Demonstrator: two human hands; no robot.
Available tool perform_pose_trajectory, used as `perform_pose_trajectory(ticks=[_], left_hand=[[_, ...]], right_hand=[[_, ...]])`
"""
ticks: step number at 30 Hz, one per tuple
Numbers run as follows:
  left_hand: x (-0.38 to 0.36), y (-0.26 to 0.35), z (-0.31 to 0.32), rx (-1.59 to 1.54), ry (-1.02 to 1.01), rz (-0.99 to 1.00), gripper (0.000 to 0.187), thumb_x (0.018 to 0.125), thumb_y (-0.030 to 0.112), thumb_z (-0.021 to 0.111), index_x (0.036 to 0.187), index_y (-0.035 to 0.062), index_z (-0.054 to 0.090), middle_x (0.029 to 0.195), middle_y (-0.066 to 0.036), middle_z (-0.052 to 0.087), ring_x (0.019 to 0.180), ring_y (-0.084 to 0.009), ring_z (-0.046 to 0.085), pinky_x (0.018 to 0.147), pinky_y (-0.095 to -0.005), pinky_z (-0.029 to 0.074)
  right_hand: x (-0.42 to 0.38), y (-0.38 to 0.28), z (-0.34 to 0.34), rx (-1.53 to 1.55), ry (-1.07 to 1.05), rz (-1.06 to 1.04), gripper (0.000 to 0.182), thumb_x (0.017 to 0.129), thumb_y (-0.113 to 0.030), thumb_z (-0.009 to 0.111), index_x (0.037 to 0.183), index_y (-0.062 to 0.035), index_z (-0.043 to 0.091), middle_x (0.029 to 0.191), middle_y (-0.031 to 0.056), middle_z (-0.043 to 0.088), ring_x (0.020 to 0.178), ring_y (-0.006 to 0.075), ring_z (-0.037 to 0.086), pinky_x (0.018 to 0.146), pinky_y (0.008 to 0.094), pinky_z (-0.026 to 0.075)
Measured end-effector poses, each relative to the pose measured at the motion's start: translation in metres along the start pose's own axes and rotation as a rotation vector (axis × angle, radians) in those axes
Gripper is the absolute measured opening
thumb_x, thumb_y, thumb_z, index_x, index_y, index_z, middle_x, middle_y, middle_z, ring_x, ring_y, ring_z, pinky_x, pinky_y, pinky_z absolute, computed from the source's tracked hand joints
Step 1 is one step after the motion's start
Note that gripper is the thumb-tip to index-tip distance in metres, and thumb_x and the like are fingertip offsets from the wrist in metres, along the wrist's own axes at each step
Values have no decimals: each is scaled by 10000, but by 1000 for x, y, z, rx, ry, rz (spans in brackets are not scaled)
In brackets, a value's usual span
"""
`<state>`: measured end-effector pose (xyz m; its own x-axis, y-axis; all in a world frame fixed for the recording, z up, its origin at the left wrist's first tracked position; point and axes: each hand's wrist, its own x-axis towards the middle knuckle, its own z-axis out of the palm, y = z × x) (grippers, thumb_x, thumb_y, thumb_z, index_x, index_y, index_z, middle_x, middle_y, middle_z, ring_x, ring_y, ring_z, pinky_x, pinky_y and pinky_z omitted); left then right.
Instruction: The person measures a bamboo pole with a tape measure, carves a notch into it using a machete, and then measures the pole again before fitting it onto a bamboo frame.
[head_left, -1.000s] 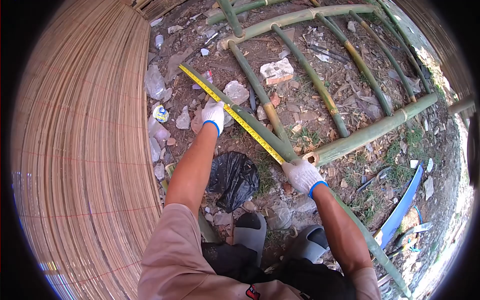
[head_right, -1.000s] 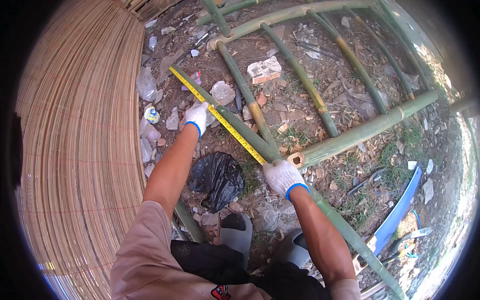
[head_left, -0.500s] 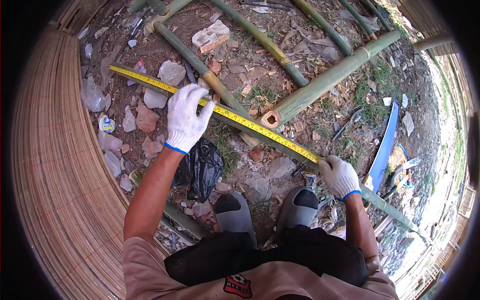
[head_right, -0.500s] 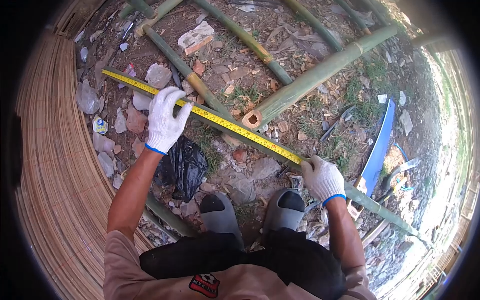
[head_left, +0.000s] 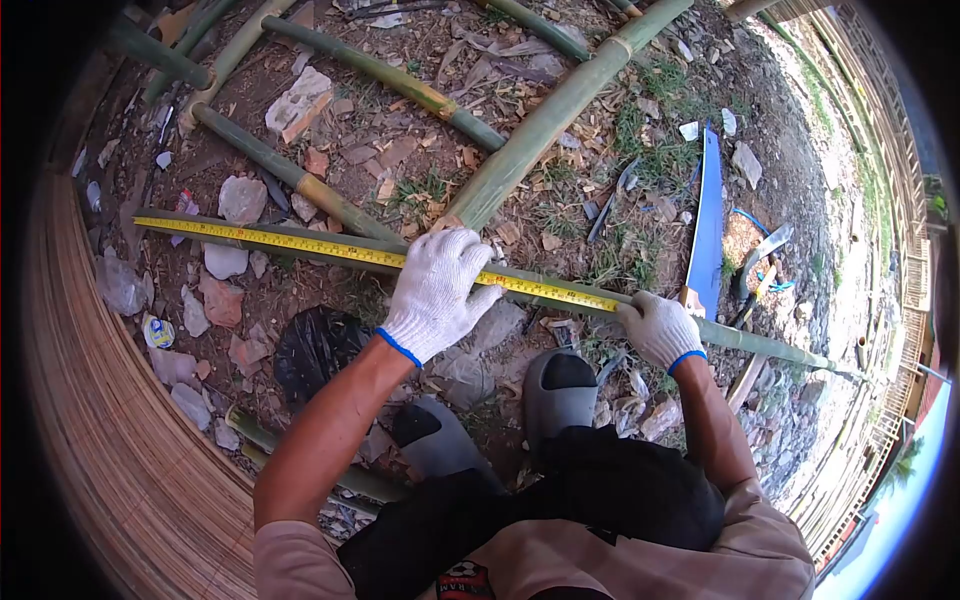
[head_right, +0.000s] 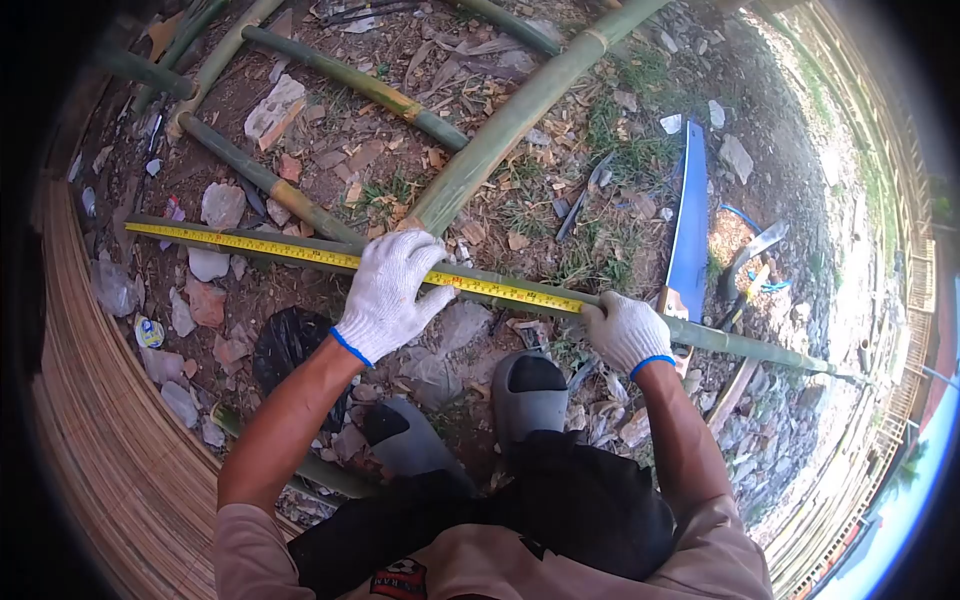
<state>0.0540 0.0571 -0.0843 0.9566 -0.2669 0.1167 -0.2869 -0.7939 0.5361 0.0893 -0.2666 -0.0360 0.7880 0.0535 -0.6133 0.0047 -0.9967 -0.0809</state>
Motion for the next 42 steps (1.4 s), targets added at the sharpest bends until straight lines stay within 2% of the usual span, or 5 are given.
perform_pose_trajectory(ticks=[6,11,17,23,42], left_hand=[[15,13,20,-9,-88,-18,442,839,334,782,1183,89,654,1206,-117,620,1163,-352,575,1044,-507,425],[-1,-12,-14,35,-45,-69,459,818,312,808,1191,98,646,1222,-126,619,1190,-361,569,1060,-516,410],[-11,-24,-14,63,-31,-105,480,815,347,812,1191,100,646,1227,-130,618,1199,-364,562,1093,-542,380],[-2,-12,0,129,-143,-136,486,827,396,775,1193,98,662,1181,-134,630,1176,-357,570,1112,-552,364],[0,-17,6,66,-120,-138,434,814,394,757,1103,81,675,1095,-137,652,1067,-375,604,1025,-532,406]], right_hand=[[0,11,0,6,15,20,452,991,-433,540,1054,-27,729,935,280,725,936,454,707,878,528,543],[-2,7,-3,43,6,6,443,993,-433,536,1050,-37,726,925,268,729,927,447,711,869,529,546],[0,7,0,15,21,27,416,998,-419,537,1037,-48,723,925,260,731,921,442,713,857,526,551],[0,6,1,10,45,35,422,1003,-425,542,1039,-45,721,929,254,733,914,439,715,856,521,555],[0,7,-1,26,25,36,419,997,-424,554,1050,-45,725,935,249,734,918,444,711,850,518,555]])
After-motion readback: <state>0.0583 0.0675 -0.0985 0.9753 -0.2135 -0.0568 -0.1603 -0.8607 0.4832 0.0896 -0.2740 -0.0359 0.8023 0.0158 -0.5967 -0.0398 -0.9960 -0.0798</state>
